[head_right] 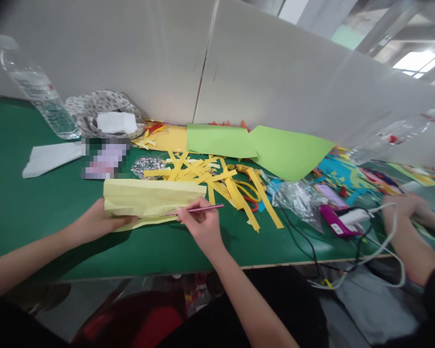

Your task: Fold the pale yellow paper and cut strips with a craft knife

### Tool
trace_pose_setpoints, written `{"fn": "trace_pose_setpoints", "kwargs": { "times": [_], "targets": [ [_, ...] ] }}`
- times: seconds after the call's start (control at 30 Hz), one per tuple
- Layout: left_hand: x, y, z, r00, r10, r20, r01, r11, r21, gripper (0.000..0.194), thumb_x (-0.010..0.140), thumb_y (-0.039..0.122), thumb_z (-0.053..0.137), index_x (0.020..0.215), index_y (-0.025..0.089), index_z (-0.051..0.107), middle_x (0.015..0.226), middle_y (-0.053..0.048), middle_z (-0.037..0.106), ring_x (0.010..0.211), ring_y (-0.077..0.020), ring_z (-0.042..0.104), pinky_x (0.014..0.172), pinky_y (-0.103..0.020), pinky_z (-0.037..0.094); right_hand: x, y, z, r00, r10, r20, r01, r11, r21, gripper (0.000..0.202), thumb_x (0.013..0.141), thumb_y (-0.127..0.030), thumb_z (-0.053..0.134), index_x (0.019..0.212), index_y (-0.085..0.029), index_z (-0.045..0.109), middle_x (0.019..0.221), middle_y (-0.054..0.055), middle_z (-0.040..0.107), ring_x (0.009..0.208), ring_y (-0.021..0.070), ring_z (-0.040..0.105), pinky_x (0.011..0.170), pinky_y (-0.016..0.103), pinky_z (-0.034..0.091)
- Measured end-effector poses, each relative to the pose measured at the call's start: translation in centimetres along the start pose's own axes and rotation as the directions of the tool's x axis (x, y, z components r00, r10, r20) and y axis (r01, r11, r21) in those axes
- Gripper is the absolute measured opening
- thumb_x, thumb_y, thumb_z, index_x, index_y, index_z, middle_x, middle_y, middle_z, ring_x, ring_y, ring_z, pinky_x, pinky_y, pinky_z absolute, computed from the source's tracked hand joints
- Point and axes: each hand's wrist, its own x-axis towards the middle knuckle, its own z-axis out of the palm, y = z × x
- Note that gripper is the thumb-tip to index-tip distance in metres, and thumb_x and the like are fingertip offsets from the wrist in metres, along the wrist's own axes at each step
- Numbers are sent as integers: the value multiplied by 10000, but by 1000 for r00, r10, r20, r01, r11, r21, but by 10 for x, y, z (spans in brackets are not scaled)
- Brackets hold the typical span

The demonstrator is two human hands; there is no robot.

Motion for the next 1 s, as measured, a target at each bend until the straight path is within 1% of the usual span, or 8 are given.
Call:
{"fn": "trace_pose_setpoints", "kwargs": {
  "times": [0.03, 0.1, 0.2, 0.3, 0.5, 0.6, 0.8, 1.0],
  "targets": [
    [0, -2, 0, 1000, 2, -1, -2, 1000, 4, 424, 676, 407, 625, 1000, 138, 674, 1094, -87, 681, 973, -278, 643, 898, -413, 501, 0, 3, 6, 999, 36, 39, -36, 999, -6, 235, 688, -339, 721, 638, -204, 535, 583, 3, 641, 573, 171, 645, 546, 280, 511],
    [0, -4, 1, 1000, 2, -14, -1, 1000, 15, 434, 674, 402, 630, 1018, 140, 667, 1107, -83, 675, 990, -276, 637, 911, -415, 494, 1, 7, 11, 993, 83, 81, -83, 997, -9, 259, 668, -360, 734, 639, -202, 531, 598, 5, 642, 594, 182, 654, 572, 295, 523],
    [-1, -5, 1, 999, -12, -30, 13, 1000, 7, 451, 664, 414, 637, 1024, 144, 665, 1110, -78, 675, 1000, -282, 633, 912, -415, 495, 5, 11, 9, 988, 128, 82, -129, 992, 1, 283, 650, -388, 745, 640, -208, 527, 581, -4, 638, 578, 186, 649, 590, 313, 530],
    [-1, -3, 0, 999, -26, -25, 26, 1000, -6, 445, 656, 414, 639, 1011, 147, 670, 1093, -74, 682, 997, -285, 635, 901, -414, 503, 6, 12, 5, 985, 153, 74, -154, 988, 4, 283, 654, -391, 745, 644, -213, 525, 593, -5, 645, 581, 186, 648, 604, 319, 531],
    [-2, 0, 0, 1000, 3, -26, -3, 1000, 0, 406, 672, 380, 618, 1012, 164, 666, 1092, -58, 684, 1006, -261, 633, 920, -400, 494, 6, 14, 6, 985, 152, 86, -153, 988, 2, 271, 660, -372, 747, 655, -208, 531, 606, 6, 649, 606, 194, 649, 614, 324, 526],
    [-2, 1, 0, 1000, -16, -26, 15, 1000, -14, 420, 664, 378, 616, 1014, 151, 662, 1097, -65, 682, 1017, -265, 628, 928, -404, 489, 7, 15, 4, 986, 155, 61, -155, 988, -6, 286, 647, -381, 753, 649, -200, 532, 597, 9, 651, 580, 185, 638, 598, 316, 521],
    [-3, 1, -1, 999, -44, -21, 43, 999, -31, 477, 649, 402, 627, 1043, 134, 650, 1126, -79, 666, 1037, -279, 616, 953, -423, 467, 9, 15, -8, 990, 139, 5, -139, 990, -13, 289, 631, -378, 764, 646, -188, 547, 565, 9, 649, 544, 168, 621, 589, 304, 517],
    [-3, -1, 0, 997, -64, -30, 64, 997, -31, 461, 629, 408, 649, 1010, 149, 663, 1104, -73, 677, 1024, -281, 623, 940, -427, 476, 13, 20, -21, 991, 130, -40, -130, 991, -6, 301, 616, -386, 769, 638, -192, 540, 546, 6, 650, 515, 158, 601, 566, 299, 509]
  ]
}}
